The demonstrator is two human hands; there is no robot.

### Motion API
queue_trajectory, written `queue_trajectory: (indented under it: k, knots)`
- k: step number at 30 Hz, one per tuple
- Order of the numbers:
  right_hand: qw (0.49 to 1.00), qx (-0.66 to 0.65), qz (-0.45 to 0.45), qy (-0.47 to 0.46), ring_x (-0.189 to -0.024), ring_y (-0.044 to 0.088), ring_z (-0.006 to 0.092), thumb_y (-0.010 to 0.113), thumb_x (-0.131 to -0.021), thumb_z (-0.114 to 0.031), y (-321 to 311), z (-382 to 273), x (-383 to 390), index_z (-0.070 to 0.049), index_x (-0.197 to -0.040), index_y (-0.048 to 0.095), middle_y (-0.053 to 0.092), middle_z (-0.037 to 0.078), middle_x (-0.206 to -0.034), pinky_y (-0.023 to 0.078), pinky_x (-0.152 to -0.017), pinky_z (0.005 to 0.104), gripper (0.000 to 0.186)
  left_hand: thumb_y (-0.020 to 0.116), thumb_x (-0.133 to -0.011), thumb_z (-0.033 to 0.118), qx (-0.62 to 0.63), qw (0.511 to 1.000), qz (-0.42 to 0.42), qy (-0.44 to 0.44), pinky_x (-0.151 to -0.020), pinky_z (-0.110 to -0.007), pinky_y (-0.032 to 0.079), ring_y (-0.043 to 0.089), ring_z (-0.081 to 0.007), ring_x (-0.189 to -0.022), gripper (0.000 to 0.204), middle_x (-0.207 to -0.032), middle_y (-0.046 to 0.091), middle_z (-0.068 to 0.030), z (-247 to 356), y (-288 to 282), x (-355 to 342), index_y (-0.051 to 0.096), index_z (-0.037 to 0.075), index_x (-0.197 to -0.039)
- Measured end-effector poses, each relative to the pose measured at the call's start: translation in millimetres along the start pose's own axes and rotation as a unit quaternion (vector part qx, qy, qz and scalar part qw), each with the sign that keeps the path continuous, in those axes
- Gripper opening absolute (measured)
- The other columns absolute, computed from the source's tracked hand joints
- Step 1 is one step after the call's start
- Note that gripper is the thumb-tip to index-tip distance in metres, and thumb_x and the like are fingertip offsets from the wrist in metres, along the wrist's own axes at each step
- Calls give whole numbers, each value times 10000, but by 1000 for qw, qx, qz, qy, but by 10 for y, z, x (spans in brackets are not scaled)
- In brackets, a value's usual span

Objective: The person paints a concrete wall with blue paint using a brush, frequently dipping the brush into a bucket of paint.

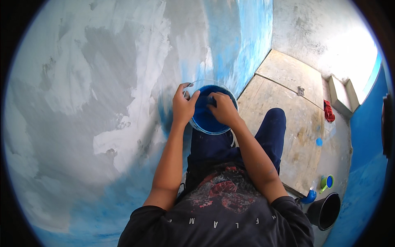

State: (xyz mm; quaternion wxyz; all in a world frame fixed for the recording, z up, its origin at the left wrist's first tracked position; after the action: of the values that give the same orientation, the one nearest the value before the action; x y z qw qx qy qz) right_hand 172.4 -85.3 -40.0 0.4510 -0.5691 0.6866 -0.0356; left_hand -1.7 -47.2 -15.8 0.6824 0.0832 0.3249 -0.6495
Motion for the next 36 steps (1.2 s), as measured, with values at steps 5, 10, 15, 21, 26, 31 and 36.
queue_trajectory:
  k: [5, 10, 15, 21, 26, 31, 36]
  knots:
    - [997, -55, 46, 4, -941, 680, 434, 768, -816, -25, -153, -217, 41, 20, -1042, 694, 694, 237, -997, 544, -844, 471, 242, 783, -921, 196, -9, 1000, 10, 3, -527, -326, 316, 352, -97, -543, 342, -596, 393, 4, -3, -83, -18, 665, 17, -1187]
    - [971, -188, 133, 56, -889, 716, 287, 732, -901, 27, -377, -301, 184, 13, -1079, 714, 699, 169, -994, 550, -793, 371, 179, 790, -912, 185, 8, 1000, 15, -13, -527, -321, 310, 349, -96, -544, 340, -592, 393, 7, 25, -59, -37, 670, 17, -1182]
    - [979, -92, 180, -27, -951, 708, 322, 719, -903, 48, -351, -62, 277, 9, -1092, 726, 705, 152, -1072, 551, -830, 380, 193, 798, -910, 182, 14, 1000, 5, -12, -536, -291, 314, 365, -66, -582, 373, -643, 414, 36, 34, -49, -68, 662, 7, -1210]
    - [972, -61, 225, -35, -891, 709, 324, 743, -889, 30, -196, 77, 384, -20, -1144, 738, 704, 148, -1066, 557, -784, 378, 260, 797, -911, 162, 20, 1000, 6, -22, -552, -282, 358, 410, -67, -611, 369, -739, 555, -2, -16, -23, -83, 666, -8, -1211]
    - [962, -49, 266, -35, -830, 707, 319, 753, -882, 21, -127, 104, 404, -46, -1159, 745, 698, 136, -1048, 559, -744, 378, 285, 793, -917, 153, 38, 999, 6, -9, -565, -265, 386, 436, -62, -636, 367, -817, 623, -26, -39, 39, -92, 664, -4, -1222]
    - [958, -33, 284, -11, -804, 696, 319, 763, -877, 12, -124, 208, 447, -52, -1152, 744, 690, 135, -1033, 552, -724, 386, 283, 767, -936, 185, 20, 1000, -15, -1, -522, -309, 319, 375, -77, -543, 356, -602, 455, 10, 14, 133, -115, 656, -5, -1215]
    - [958, -40, 283, -3, -770, 686, 318, 763, -881, 2, -151, 227, 479, -50, -1144, 743, 684, 145, -969, 542, -699, 383, 268, 778, -928, 154, 31, 999, -29, -27, -534, -274, 300, 367, -52, -591, 373, -647, 445, 50, 103, 167, -76, 650, -1, -1241]
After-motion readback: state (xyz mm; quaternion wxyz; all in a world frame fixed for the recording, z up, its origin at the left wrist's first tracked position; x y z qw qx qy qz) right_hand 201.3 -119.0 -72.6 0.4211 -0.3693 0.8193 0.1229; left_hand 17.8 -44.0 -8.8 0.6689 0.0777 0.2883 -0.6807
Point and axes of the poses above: each hand's wrist, its own x-axis away from the middle knuckle, its own y-axis out of the palm, z = x × y, the point moved 2 cm from there along -x, towards the middle knuckle
